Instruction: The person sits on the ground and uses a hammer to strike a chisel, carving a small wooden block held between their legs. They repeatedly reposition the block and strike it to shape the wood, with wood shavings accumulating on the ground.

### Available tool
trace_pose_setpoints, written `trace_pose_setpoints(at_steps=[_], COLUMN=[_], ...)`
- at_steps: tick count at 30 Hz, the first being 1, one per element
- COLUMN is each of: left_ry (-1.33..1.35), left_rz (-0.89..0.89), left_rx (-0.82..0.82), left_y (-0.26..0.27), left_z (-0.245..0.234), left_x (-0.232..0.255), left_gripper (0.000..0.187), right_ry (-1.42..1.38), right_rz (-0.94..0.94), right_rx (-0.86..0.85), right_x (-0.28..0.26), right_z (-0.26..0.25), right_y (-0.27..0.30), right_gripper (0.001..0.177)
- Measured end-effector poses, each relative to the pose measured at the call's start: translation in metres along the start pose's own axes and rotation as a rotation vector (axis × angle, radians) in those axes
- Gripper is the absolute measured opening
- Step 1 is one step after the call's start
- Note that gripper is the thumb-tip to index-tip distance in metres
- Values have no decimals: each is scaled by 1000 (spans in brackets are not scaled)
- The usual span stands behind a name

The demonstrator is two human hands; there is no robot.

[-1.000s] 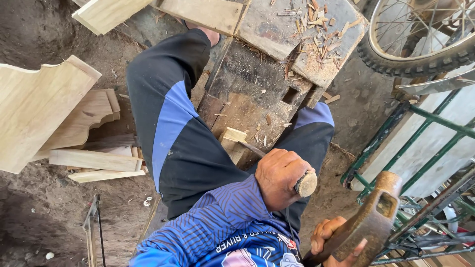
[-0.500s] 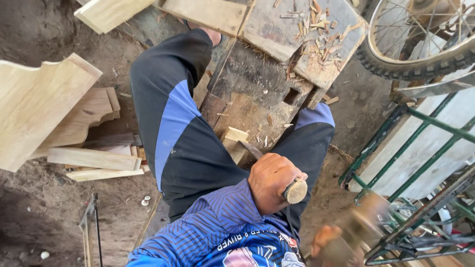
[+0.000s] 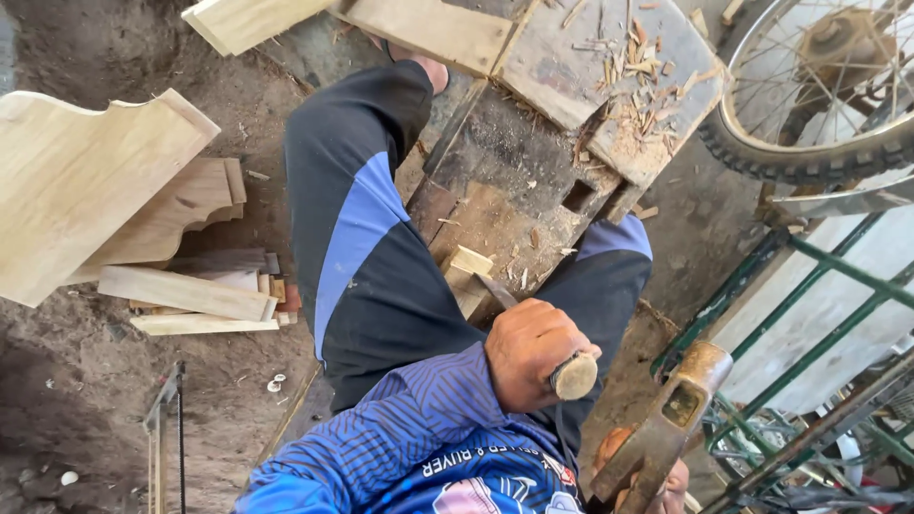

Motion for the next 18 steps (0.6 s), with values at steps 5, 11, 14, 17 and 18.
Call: trace_pose_setpoints(at_steps=[5, 11, 14, 17, 18], left_ry=[85, -34, -51, -78, -79], left_rz=[37, 3, 20, 2, 8], left_rx=[37, 45, 61, 43, 41], left_y=[-13, -8, -9, -10, -10], left_z=[-16, -16, -16, -14, -14], left_x=[14, 1, 3, 4, 4], left_gripper=[26, 22, 21, 23, 23], right_ry=[-407, -187, -100, -155, -157], right_rz=[99, -76, -134, -213, -219], right_rx=[-194, -140, -49, 21, 19], right_x=[-26, -63, -81, -55, -69], right_z=[7, 57, 64, 44, 54], right_y=[-80, -89, -88, -71, -83], right_gripper=[64, 72, 74, 72, 72])
Point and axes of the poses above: each hand's wrist, its own y-axis away from the middle knuckle, its own z-axis out of the palm, x = y × z, the point moved 8 cm from there along -y, towards the middle knuckle, and after that the axes turned 7 degrees about x, right-handed, at the moved point
